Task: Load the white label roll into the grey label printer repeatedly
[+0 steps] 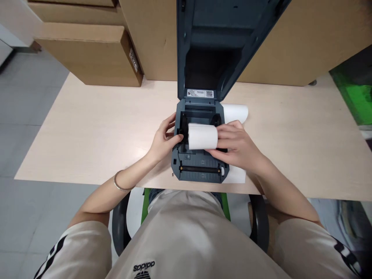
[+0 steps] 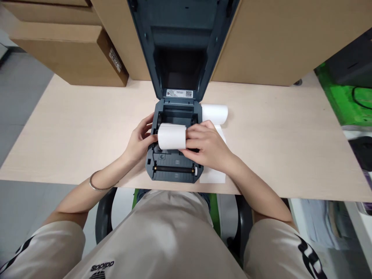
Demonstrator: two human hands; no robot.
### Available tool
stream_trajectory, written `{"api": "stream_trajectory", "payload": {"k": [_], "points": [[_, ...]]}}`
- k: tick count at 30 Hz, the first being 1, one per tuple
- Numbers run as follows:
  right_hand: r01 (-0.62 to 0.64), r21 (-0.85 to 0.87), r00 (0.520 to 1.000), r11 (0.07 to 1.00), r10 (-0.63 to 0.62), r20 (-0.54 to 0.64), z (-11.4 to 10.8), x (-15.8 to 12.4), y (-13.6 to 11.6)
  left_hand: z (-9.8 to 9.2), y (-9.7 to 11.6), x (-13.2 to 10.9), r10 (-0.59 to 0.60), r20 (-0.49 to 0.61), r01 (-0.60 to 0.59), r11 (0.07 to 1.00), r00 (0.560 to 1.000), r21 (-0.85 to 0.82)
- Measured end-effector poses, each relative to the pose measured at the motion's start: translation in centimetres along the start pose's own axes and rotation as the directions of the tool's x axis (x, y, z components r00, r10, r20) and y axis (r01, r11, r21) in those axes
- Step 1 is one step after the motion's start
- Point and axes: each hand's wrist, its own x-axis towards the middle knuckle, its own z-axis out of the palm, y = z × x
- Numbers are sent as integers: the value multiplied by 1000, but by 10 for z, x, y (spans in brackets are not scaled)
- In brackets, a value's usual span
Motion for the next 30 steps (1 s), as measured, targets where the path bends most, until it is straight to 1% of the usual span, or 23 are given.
{"api": "stream_trajectory", "payload": {"k": [4,7,9,13,15,20,24,28,30], "points": [[81,42,996,996,-83,32,-4,-6,-8,1,0,2,-43,-11,43,999,999,-15],[169,7,986,986,-169,2,-1,-9,-13,5,0,0,-69,-28,68,997,997,-30],[221,-15,975,975,-221,5,0,-11,-15,7,2,-1,-97,-32,95,994,995,-53],[253,-24,967,967,-252,44,-1,-14,-18,11,4,-4,-168,-24,165,983,986,-83],[267,-20,963,964,-265,51,-1,-16,-20,11,3,-5,-182,-17,180,980,983,-80],[365,-59,931,929,-365,13,1,-21,-24,10,0,-9,-152,-1,151,988,988,-36],[436,-137,900,889,-434,47,2,-22,-28,10,0,-11,-109,20,110,992,994,-65],[458,-199,883,866,-469,-5,5,-25,-33,8,-1,-8,-121,0,121,991,993,-49],[464,-215,881,859,-472,14,7,-26,-35,6,1,-7,-111,6,111,994,994,-1]]}}
